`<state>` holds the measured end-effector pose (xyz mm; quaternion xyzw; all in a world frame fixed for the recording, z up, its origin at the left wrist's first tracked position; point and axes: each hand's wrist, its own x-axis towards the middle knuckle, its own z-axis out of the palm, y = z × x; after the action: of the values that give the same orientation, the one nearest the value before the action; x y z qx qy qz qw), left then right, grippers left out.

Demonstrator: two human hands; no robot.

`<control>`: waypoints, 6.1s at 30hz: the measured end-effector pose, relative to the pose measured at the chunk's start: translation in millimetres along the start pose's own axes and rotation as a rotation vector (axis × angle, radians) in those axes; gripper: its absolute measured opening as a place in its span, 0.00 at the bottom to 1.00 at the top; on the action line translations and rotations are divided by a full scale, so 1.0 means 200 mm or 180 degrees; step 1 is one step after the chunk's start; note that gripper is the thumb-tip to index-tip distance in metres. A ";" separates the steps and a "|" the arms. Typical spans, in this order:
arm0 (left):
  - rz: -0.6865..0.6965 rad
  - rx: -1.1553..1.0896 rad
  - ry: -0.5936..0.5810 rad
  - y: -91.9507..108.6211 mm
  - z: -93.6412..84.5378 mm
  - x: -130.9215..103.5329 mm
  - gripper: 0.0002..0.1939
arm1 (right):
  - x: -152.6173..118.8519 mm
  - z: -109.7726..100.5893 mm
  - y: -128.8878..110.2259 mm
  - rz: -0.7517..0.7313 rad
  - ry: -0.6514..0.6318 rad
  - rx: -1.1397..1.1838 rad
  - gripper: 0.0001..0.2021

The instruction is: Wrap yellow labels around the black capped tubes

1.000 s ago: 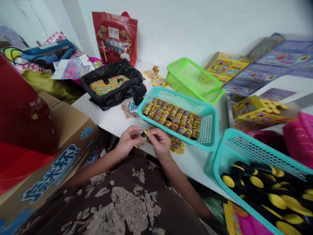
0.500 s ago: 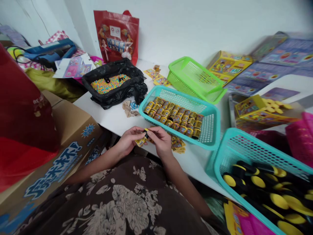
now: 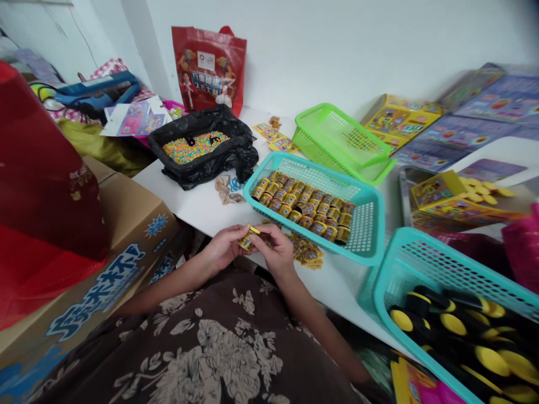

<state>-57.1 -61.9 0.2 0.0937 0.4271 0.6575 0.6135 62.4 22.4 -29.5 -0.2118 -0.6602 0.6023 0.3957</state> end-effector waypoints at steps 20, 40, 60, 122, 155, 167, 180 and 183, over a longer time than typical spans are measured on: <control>0.0090 -0.0072 0.0224 0.01 0.01 0.00 0.19 | 0.00 0.03 0.02 0.0348 -0.0001 0.0621 0.11; 0.0258 0.0005 -0.0090 0.02 0.02 -0.03 0.19 | -0.03 -0.01 0.00 -0.0434 0.0066 -0.0145 0.07; 0.0597 0.0107 0.0287 0.03 0.08 -0.06 0.19 | -0.03 -0.04 -0.04 -0.0816 -0.0161 -0.0622 0.09; 0.0086 -0.0369 0.0047 -0.03 0.05 0.02 0.13 | -0.01 -0.06 -0.01 -0.2057 0.0510 -0.1768 0.14; 0.0288 -0.0389 0.0431 -0.03 0.07 0.02 0.15 | -0.01 -0.04 0.03 -0.1787 0.0332 -0.1502 0.08; 0.0401 -0.0233 0.0619 -0.03 0.08 0.02 0.16 | -0.03 -0.04 0.05 -0.1965 0.0489 -0.1820 0.07; 0.1091 0.0073 0.0883 -0.02 0.09 -0.01 0.22 | -0.05 0.00 0.00 -0.1943 0.0688 -0.1756 0.13; 0.1059 0.0134 0.0812 0.00 0.09 -0.02 0.20 | -0.04 -0.03 -0.02 -0.1538 0.0489 -0.1380 0.10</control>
<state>-45.1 -58.2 13.7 0.0917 0.4936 0.7472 0.4354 72.8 20.2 -26.9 -0.1732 -0.7723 0.3188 0.5214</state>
